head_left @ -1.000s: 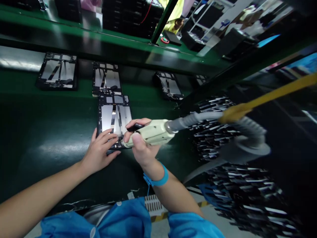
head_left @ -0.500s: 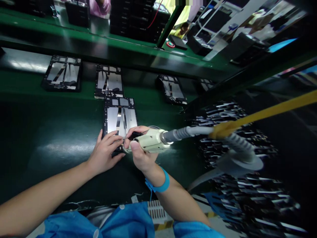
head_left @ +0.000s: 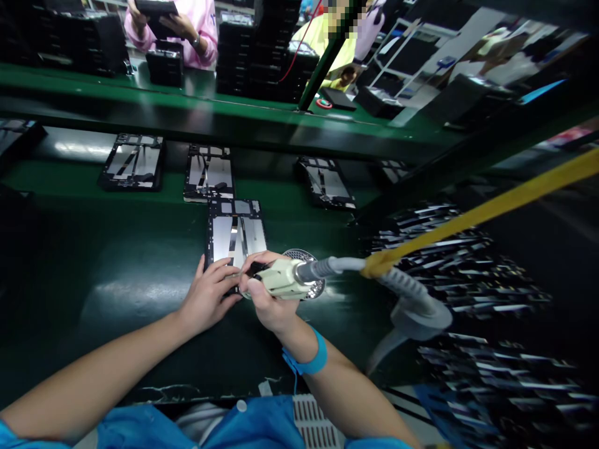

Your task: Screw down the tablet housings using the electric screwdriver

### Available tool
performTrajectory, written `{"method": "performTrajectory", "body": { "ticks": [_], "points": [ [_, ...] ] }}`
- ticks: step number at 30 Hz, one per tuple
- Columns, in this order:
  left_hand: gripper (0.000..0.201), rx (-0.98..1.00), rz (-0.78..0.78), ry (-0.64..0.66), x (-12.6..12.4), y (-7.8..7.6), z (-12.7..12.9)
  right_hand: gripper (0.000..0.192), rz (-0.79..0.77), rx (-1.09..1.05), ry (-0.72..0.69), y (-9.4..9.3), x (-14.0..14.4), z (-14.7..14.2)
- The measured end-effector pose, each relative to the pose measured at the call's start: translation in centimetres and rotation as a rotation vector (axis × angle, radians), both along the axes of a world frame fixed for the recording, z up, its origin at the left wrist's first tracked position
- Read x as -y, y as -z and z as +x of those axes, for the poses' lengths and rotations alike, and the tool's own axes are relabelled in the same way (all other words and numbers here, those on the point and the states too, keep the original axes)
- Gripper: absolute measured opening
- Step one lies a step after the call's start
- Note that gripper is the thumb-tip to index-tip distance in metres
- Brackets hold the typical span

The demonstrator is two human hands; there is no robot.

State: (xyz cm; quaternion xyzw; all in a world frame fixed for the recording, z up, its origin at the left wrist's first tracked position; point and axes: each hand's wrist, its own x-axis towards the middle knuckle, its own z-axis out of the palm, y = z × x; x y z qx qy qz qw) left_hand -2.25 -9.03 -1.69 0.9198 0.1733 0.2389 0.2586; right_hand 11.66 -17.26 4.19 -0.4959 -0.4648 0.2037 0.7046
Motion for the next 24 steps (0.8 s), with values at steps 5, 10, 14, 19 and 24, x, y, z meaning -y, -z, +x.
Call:
{"method": "performTrajectory", "body": {
  "ticks": [5, 10, 14, 19, 24],
  "points": [
    [0.026, -0.007, 0.031, 0.057, -0.9, -0.3, -1.5, 0.026, 0.088, -0.121, -0.043, -2.1, 0.8, 1.2],
    [0.030, -0.038, 0.059, 0.293, -4.1, -0.9, -5.2, 0.025, 0.216, -0.163, 0.105, -3.7, 1.6, 3.5],
    [0.033, -0.123, 0.033, 0.419, -7.0, -2.1, -6.4, 0.026, 0.170, -0.181, 0.163, -2.6, 1.6, 4.7],
    [0.038, -0.185, 0.047, 0.526, -9.7, -3.0, -4.4, 0.026, 0.081, -0.138, 0.251, -1.3, 1.4, 5.5],
    [0.034, -0.157, 0.150, 0.337, -11.6, -2.0, 1.9, 0.024, 0.049, -0.140, 0.277, -1.1, 1.3, 6.2]
  ]
}}
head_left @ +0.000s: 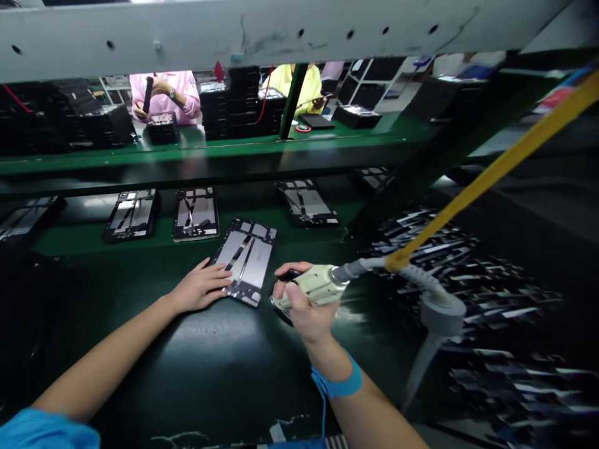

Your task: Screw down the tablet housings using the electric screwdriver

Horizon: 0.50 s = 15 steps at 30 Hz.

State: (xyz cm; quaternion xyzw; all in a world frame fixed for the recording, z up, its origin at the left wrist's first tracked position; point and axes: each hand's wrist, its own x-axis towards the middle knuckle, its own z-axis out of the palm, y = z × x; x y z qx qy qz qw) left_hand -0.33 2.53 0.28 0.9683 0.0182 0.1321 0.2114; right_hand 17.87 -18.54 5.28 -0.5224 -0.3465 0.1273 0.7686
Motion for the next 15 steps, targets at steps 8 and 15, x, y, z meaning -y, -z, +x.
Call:
{"method": "performTrajectory", "body": {
  "ticks": [8, 15],
  "points": [
    [0.032, 0.061, 0.037, -0.382, -3.7, 0.6, 13.3, 0.019, -0.120, 0.038, 0.001, 1.3, 0.2, 1.0],
    [0.034, 0.076, -0.142, -0.857, -10.9, -2.4, 8.9, 0.019, -0.138, 0.056, 0.040, 1.3, 0.6, 1.7]
  ]
}}
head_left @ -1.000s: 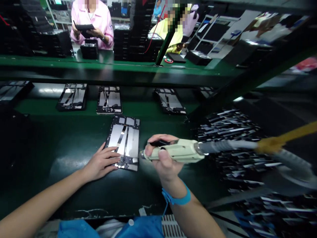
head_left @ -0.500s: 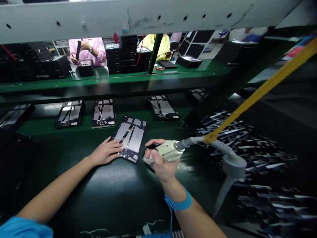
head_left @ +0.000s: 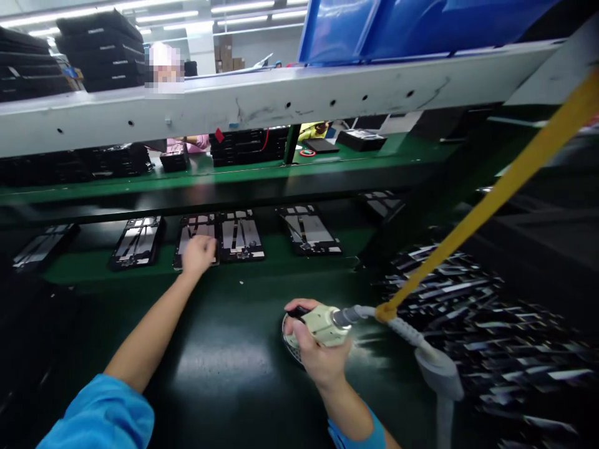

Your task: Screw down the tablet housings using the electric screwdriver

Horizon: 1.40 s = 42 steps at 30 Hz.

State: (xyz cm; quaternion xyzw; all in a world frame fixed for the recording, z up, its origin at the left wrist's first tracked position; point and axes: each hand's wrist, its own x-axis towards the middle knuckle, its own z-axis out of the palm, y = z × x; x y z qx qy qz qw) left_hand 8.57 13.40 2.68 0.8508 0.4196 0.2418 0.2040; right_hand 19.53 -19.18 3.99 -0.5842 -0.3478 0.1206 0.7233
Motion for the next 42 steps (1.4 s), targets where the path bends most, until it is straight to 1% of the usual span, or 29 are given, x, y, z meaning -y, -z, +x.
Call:
{"method": "performTrajectory", "body": {
  "ticks": [2, 3, 4, 6, 8, 11, 13, 15, 17, 19, 22, 25, 27, 29, 31, 32, 33, 34, 36, 38, 39, 40, 42],
  "points": [
    [0.038, 0.011, -0.104, -0.208, -3.0, -1.0, -3.4, 0.019, 0.001, -0.010, 0.018, -0.1, 0.1, 0.2],
    [0.038, 0.012, -0.168, -0.273, -4.3, -1.2, -4.8, 0.019, -0.005, -0.011, 0.024, -0.2, 0.1, 0.2],
    [0.038, 0.018, -0.233, -0.321, -5.4, -1.2, -6.0, 0.018, -0.013, -0.006, 0.031, -0.3, 0.1, 0.3],
    [0.036, 0.051, -0.354, -0.378, -6.8, -0.7, -7.5, 0.017, -0.039, 0.012, 0.052, -0.4, 0.1, 0.5],
    [0.035, 0.122, -0.452, -0.412, -7.1, 0.1, -8.1, 0.016, -0.065, 0.032, 0.073, -0.5, 0.0, 0.6],
    [0.035, 0.293, -0.568, -0.448, -6.6, 0.9, -8.2, 0.015, -0.070, 0.048, 0.091, -0.8, -0.1, 0.9],
    [0.036, 0.435, -0.627, -0.462, -5.8, 0.7, -8.5, 0.015, -0.055, 0.052, 0.110, -1.1, -0.2, 1.1],
    [0.036, 0.576, -0.676, -0.463, -4.8, 0.0, -9.1, 0.015, -0.040, 0.061, 0.143, -1.6, -0.3, 1.5],
    [0.041, 0.695, -0.724, -0.452, -3.3, -1.0, -10.3, 0.014, -0.034, 0.078, 0.168, -2.2, -0.3, 1.9],
    [0.048, 0.784, -0.774, -0.434, -1.0, -1.8, -11.9, 0.015, -0.031, 0.096, 0.164, -2.7, -0.4, 2.3],
    [0.052, 0.855, -0.843, -0.400, 4.2, -2.3, -14.3, 0.016, -0.016, 0.119, 0.164, -3.1, -0.5, 2.8],
    [0.055, 0.895, -0.953, -0.350, 11.1, -1.6, -15.4, 0.016, 0.007, 0.128, 0.161, -2.7, -0.6, 2.9],
    [0.059, 0.886, -1.043, -0.315, 15.8, -0.6, -15.4, 0.017, 0.027, 0.124, 0.154, -2.2, -0.6, 2.8],
    [0.061, 0.814, -1.085, -0.267, 19.6, 0.6, -15.0, 0.018, 0.047, 0.120, 0.157, -1.8, -0.6, 2.6],
    [0.062, 0.692, -1.051, -0.187, 22.1, 1.7, -14.6, 0.018, 0.058, 0.118, 0.157, -1.5, -0.5, 2.3],
    [0.062, 0.608, -1.002, -0.136, 22.8, 2.0, -14.5, 0.018, 0.061, 0.117, 0.154, -1.4, -0.5, 2.2],
    [0.062, 0.512, -0.922, -0.086, 23.2, 2.1, -14.6, 0.019, 0.065, 0.119, 0.148, -1.3, -0.5, 2.0],
    [0.062, 0.411, -0.806, -0.034, 23.4, 2.0, -14.8, 0.019, 0.071, 0.124, 0.139, -1.3, -0.6, 2.0],
    [0.057, 0.217, -0.488, 0.079, 23.5, 1.1, -15.4, 0.019, 0.079, 0.142, 0.127, -1.0, -0.7, 1.9],
    [0.050, 0.084, -0.178, 0.256, 23.6, 0.0, -16.1, 0.017, 0.069, 0.165, 0.116, -0.7, -0.8, 1.9],
    [0.048, 0.044, -0.067, 0.369, 23.7, -0.4, -16.4, 0.016, 0.060, 0.173, 0.113, -0.5, -0.8, 2.0],
    [0.046, 0.016, 0.008, 0.487, 23.9, -0.7, -16.7, 0.017, 0.049, 0.180, 0.111, -0.4, -0.9, 2.0],
    [0.039, 0.007, 0.106, 0.676, 24.5, -0.7, -16.9, 0.018, 0.035, 0.188, 0.109, -0.2, -0.9, 2.0]
  ]
}}
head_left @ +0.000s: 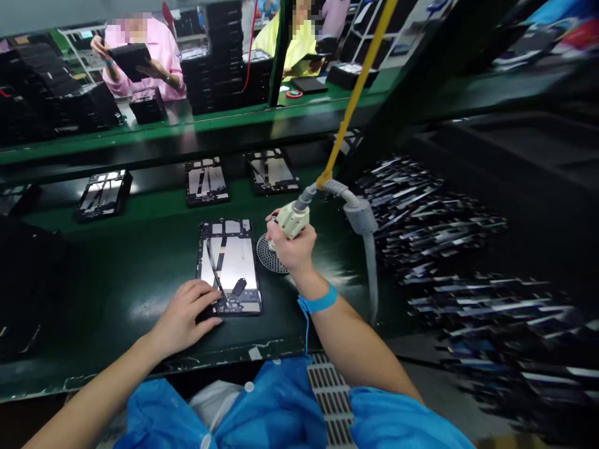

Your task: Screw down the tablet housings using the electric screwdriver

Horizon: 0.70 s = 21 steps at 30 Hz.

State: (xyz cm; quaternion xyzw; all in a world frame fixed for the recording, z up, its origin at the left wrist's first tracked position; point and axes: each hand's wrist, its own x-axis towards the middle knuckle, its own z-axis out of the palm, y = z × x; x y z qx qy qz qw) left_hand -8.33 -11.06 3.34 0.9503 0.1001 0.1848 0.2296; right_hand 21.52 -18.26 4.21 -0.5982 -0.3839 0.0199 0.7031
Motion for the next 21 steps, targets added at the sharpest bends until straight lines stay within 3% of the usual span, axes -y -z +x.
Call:
{"method": "performTrajectory", "body": {
  "ticks": [2, 6, 14, 21],
  "points": [
    [0.032, 0.052, 0.050, 0.075, 0.4, 0.6, 0.0, 0.019, 0.000, -0.003, -0.003, 0.0, 0.0, 0.0],
    [0.029, 0.128, 0.027, 0.096, 0.8, 1.4, 0.5, 0.018, 0.029, -0.007, -0.008, -0.1, 0.0, -0.2],
    [0.034, 0.041, 0.099, 0.216, 0.7, 0.8, 1.1, 0.019, 0.027, -0.012, -0.029, -0.4, 0.2, -0.4],
    [0.032, 0.034, 0.161, 0.153, 1.3, 1.3, 1.5, 0.016, 0.046, -0.009, -0.018, -0.5, 0.4, -0.5]
  ]
}}
